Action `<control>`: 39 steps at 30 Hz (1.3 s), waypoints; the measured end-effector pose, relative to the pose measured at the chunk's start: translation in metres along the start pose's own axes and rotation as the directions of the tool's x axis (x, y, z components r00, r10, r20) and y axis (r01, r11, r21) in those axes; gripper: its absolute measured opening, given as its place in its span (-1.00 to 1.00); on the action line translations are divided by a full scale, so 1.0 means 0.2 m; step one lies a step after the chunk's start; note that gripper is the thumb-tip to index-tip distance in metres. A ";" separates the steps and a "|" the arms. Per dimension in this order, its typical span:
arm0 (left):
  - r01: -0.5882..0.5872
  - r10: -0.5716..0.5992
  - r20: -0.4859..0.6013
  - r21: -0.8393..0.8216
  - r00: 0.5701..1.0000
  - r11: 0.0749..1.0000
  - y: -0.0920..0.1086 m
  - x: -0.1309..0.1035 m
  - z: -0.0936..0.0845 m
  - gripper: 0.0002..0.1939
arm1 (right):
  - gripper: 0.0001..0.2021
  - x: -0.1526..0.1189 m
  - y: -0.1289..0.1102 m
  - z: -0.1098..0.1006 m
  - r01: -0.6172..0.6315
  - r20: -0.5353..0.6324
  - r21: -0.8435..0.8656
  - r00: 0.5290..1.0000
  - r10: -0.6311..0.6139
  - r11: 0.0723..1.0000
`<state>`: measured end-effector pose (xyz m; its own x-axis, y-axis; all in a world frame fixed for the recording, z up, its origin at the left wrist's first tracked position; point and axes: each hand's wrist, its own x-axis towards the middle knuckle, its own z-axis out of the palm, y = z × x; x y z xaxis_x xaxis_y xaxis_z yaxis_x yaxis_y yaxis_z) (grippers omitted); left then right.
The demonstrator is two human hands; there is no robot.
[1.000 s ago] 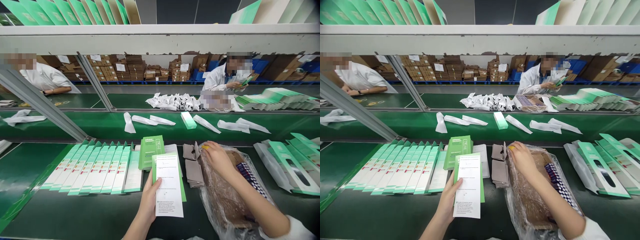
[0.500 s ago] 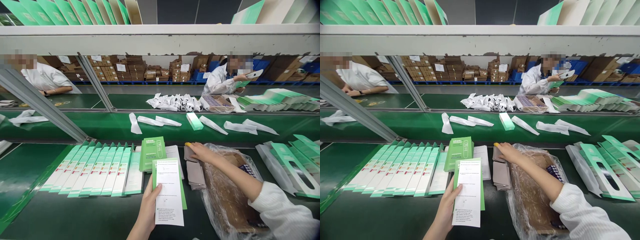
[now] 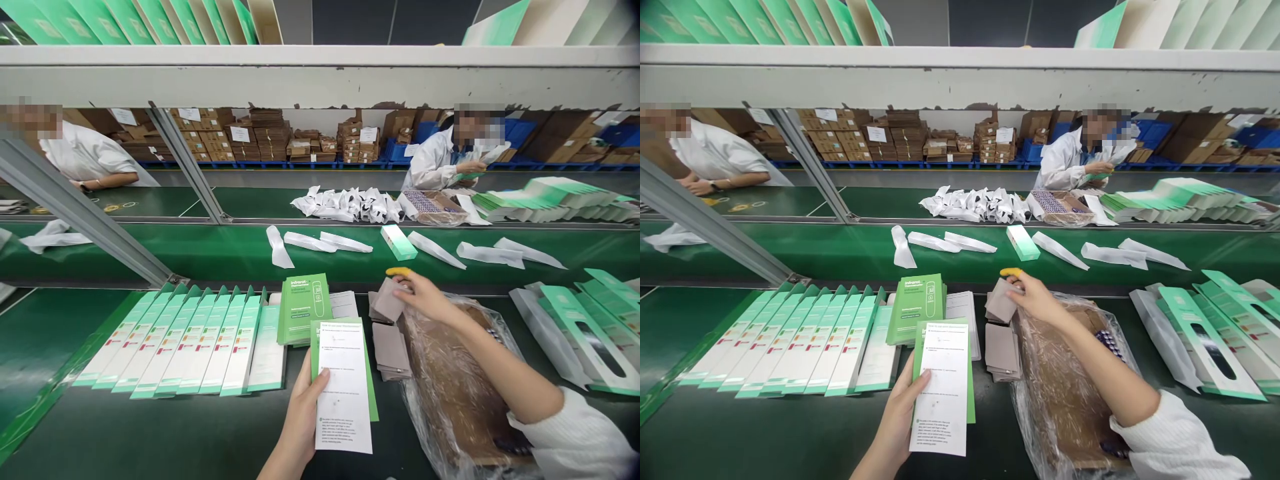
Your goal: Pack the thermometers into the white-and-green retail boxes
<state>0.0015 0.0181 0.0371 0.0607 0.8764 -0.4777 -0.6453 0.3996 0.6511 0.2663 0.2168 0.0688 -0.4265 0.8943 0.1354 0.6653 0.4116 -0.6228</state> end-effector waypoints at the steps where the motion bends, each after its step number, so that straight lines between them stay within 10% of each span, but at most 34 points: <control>1: 0.000 0.000 0.003 0.006 1.000 1.000 -0.01 0.01 0.00 -0.11 | -0.58 -0.03 -0.06 -0.03 0.001 -0.007 0.059 1.000 -0.001 0.998; 5: -0.012 0.010 0.028 0.056 1.000 0.998 -0.04 0.05 0.03 -0.09 | -0.70 -0.19 -0.36 -0.02 -0.005 0.259 0.416 0.959 -0.113 0.909; 9: -0.060 0.055 0.098 0.053 0.994 0.997 -0.07 0.08 0.07 -0.11 | -0.89 -0.32 -0.54 0.15 0.123 0.244 0.257 0.952 -0.187 0.959; 14: -0.023 0.019 0.123 0.025 0.992 0.999 -0.09 0.08 0.09 -0.13 | -0.86 -0.34 -0.47 0.25 0.292 0.144 -0.008 0.947 -0.288 0.956; 30: -0.193 0.144 0.238 0.197 0.961 0.961 -0.15 0.20 0.04 -0.16 | -0.70 -0.35 -0.46 0.32 0.334 0.149 -0.139 0.938 -0.314 0.932; 34: -0.200 0.140 0.256 0.224 0.957 0.954 -0.13 0.21 0.02 -0.26 | -0.64 -0.15 -0.38 0.21 0.261 0.127 -0.134 0.961 -0.245 0.956; 39: -0.121 0.070 0.210 0.239 0.975 0.964 -0.15 0.19 -0.02 -0.17 | -0.70 0.55 -0.13 0.03 0.000 -0.051 -0.310 0.999 -0.016 0.951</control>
<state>0.0206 0.0395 -0.0028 0.1734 0.9392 -0.2963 -0.4474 0.3431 0.8259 0.1987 0.3026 0.0951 -0.4057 0.8952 0.1843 0.8228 0.4456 -0.3528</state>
